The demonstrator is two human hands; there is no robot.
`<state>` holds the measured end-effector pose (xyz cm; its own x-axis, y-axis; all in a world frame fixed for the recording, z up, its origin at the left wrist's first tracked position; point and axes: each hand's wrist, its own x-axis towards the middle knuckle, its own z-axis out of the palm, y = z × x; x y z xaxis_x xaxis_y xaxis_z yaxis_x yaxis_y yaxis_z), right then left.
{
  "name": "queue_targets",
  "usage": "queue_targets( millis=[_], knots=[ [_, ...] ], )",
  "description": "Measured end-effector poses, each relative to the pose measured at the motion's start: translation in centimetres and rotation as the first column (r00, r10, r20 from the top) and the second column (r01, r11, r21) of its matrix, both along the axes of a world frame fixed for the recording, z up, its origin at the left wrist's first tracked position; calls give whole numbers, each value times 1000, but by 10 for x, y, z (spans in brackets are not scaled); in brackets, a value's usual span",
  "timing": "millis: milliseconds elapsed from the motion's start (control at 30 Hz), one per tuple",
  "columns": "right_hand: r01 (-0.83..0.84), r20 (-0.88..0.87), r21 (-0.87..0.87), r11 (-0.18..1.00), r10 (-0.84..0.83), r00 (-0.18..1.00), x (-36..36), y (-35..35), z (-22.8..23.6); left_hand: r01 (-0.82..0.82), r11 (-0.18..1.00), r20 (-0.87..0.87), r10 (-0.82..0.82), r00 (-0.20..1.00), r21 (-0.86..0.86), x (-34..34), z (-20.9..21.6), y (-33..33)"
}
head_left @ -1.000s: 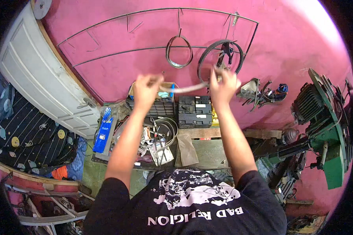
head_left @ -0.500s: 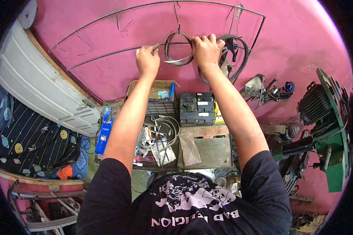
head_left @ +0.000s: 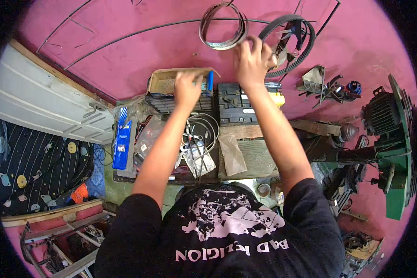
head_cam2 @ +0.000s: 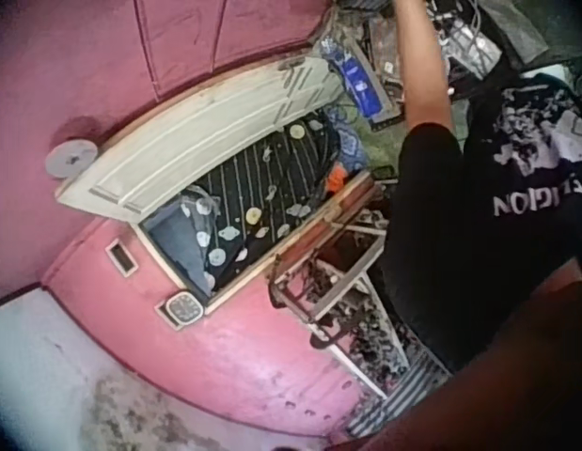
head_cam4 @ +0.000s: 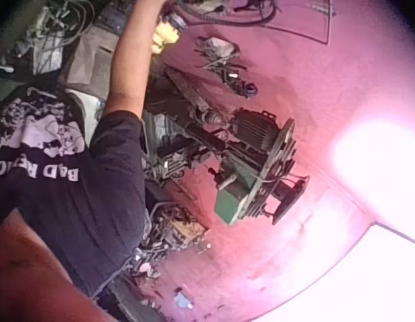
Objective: The person sorts through a pile of mechanical parts and wires on a workbench. They pick up various items, including belts, wires, and small metal components, inspect them briefly, and then hang them on a wire rack mounted on the pink wall. The person continues to clear the workbench by moving items from the pile to the rack.
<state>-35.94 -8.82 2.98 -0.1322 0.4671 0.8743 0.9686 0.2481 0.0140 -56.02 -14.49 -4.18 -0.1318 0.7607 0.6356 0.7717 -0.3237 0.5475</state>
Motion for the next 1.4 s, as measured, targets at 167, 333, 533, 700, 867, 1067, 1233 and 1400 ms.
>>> queue_targets(
  millis=[167, 333, 533, 700, 867, 1067, 1233, 1400],
  knots=[
    [-292, -148, -335, 896, 256, 955, -31, -93, -97, 74, 969, -171, -116, 978, -236, -6, -82, -109],
    [-377, -152, -621, 687, 367, 918, -66, -178, -220, 148, 964, -266, -206, 942, -223, -20, -127, -165],
    [-292, -161, -716, 634, 257, 953, -63, -157, -234, 188, 955, -263, -246, 933, -229, -54, -134, -137],
    [-233, -105, -808, 542, 256, 961, -77, -151, -211, 187, 957, -288, -248, 925, -222, -79, -129, -124],
    [-239, -106, -792, 562, 260, 960, -85, -147, -215, 100, 959, -175, -150, 973, -266, -91, -132, -126],
    [-139, 9, -916, 376, 366, 931, -83, -183, -246, 172, 877, -268, -315, 910, -448, -91, -182, -168],
    [-57, 95, -965, 257, 543, 835, -79, -204, -285, 121, 767, -393, -450, 802, -630, -79, -204, -186],
    [-156, 18, -942, 297, 509, 861, -71, -202, -249, 179, 823, -330, -401, 855, -538, -85, -184, -198]
  ],
)
